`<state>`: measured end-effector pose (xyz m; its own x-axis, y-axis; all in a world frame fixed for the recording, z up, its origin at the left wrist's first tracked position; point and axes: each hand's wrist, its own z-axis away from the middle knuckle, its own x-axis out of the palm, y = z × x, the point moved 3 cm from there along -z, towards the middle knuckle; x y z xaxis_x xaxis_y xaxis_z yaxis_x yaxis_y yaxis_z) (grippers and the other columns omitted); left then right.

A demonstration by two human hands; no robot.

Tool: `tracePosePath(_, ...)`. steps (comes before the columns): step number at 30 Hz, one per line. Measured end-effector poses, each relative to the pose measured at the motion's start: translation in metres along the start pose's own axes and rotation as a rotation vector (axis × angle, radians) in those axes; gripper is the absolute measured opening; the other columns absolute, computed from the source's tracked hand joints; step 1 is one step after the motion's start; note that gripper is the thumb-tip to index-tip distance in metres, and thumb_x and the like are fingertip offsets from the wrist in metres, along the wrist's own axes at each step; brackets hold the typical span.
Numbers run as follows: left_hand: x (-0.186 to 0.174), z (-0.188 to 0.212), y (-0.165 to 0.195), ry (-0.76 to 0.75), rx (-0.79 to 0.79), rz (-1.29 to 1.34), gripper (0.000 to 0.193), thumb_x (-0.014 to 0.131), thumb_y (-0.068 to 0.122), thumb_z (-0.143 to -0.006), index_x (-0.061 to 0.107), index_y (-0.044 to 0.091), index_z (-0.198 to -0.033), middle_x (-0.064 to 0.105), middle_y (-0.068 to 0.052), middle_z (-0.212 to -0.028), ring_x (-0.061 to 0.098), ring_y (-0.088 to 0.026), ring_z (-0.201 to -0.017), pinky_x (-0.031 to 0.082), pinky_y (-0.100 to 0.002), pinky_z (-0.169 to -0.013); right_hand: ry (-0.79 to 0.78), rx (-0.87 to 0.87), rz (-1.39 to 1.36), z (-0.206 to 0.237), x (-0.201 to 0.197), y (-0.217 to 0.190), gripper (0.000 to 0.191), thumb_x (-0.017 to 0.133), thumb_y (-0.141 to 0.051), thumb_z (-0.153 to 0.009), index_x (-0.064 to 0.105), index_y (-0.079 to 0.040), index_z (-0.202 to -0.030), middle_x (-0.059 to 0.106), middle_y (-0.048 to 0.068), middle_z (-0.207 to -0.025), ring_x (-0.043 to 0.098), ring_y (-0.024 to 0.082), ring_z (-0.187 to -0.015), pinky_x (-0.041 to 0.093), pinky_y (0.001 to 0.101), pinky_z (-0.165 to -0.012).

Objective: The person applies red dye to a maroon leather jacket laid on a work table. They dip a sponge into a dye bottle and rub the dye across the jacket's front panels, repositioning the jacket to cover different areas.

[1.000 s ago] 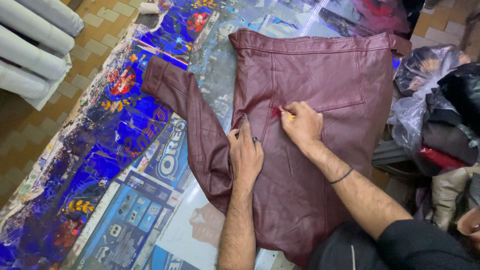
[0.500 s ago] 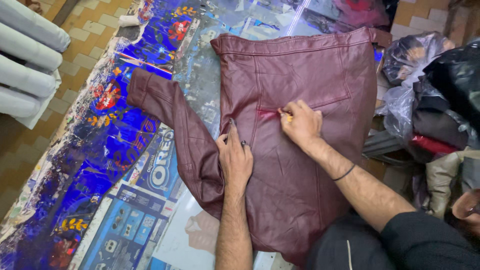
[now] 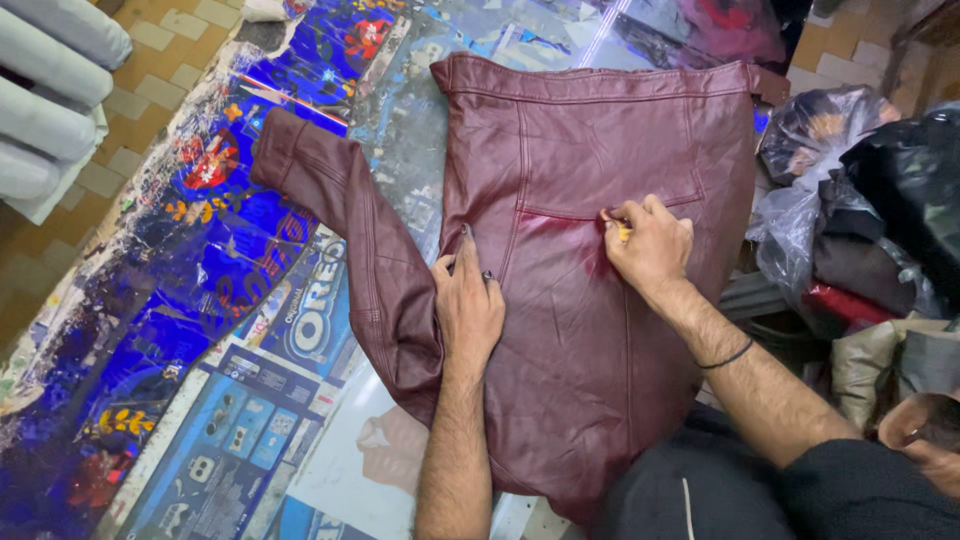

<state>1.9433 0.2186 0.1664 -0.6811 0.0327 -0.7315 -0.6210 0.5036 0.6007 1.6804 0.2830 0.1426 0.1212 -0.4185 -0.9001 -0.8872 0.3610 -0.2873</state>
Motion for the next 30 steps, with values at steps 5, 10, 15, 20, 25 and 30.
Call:
tracePosePath(5, -0.002, -0.001, -0.008, 0.006, 0.006, 0.008, 0.069, 0.062, 0.003, -0.081, 0.045, -0.007, -0.147, 0.061, -0.023, -0.136, 0.05, -0.043, -0.117, 0.042, -0.047, -0.104, 0.011, -0.176, 0.064, -0.014, -0.021, 0.007, 0.012, 0.076, -0.03, -0.089, 0.079, -0.024, -0.1, 0.066, -0.001, -0.093, 0.065, 0.023, -0.091, 0.042, 0.0454, -0.077)
tracePosePath(10, -0.002, -0.003, -0.016, 0.005, -0.002, 0.035, 0.07, 0.061, 0.003, -0.081, 0.044, -0.006, -0.148, 0.06, -0.023, -0.139, 0.049, -0.043, -0.117, 0.042, -0.047, -0.103, 0.01, -0.537, 0.036, -0.007, -0.038, 0.011, 0.018, 0.073, -0.021, -0.088, 0.08, -0.028, -0.104, 0.072, -0.009, -0.116, 0.06, 0.018, -0.1, 0.039, 0.041, -0.084)
tracePosePath(15, -0.003, -0.007, -0.019, 0.005, 0.01, 0.022, 0.073, 0.061, 0.002, -0.079, 0.042, -0.006, -0.149, 0.06, -0.023, -0.139, 0.049, -0.043, -0.116, 0.041, -0.047, -0.103, -0.179, -0.683, 0.067, 0.001, -0.019, -0.003, 0.028, 0.071, -0.014, -0.077, 0.08, -0.029, -0.099, 0.072, -0.015, -0.113, 0.058, 0.016, -0.101, 0.039, 0.0407, -0.085)
tracePosePath(20, -0.006, -0.003, -0.019, 0.029, 0.06, 0.028, 0.073, 0.061, 0.002, -0.081, 0.041, -0.007, -0.151, 0.059, -0.023, -0.139, 0.05, -0.043, -0.117, 0.042, -0.048, -0.105, -0.059, -0.639, 0.222, -0.02, -0.011, -0.01, 0.021, 0.072, -0.018, -0.09, 0.079, -0.029, -0.106, 0.069, -0.014, -0.113, 0.055, 0.019, -0.105, 0.037, 0.043, -0.088)
tracePosePath(25, -0.007, -0.01, -0.03, 0.011, 0.006, 0.042, 0.074, 0.061, 0.002, -0.08, 0.041, -0.006, -0.151, 0.061, -0.022, -0.136, 0.049, -0.044, -0.116, 0.042, -0.048, -0.103, -0.348, -0.73, 0.173, 0.01, -0.012, -0.001, 0.034, 0.071, -0.017, -0.072, 0.079, -0.03, -0.103, 0.07, -0.016, -0.116, 0.055, 0.019, -0.106, 0.038, 0.0407, -0.084)
tracePosePath(30, -0.011, -0.014, -0.034, 0.067, 0.068, 0.042, 0.073, 0.061, 0.003, -0.081, 0.04, -0.006, -0.15, 0.059, -0.023, -0.141, 0.051, -0.041, -0.116, 0.041, -0.048, -0.105, -0.248, -0.812, 0.173, 0.006, -0.006, 0.001, 0.034, 0.071, -0.02, -0.079, 0.078, -0.03, -0.111, 0.069, -0.015, -0.12, 0.053, 0.018, -0.101, 0.035, 0.0432, -0.083)
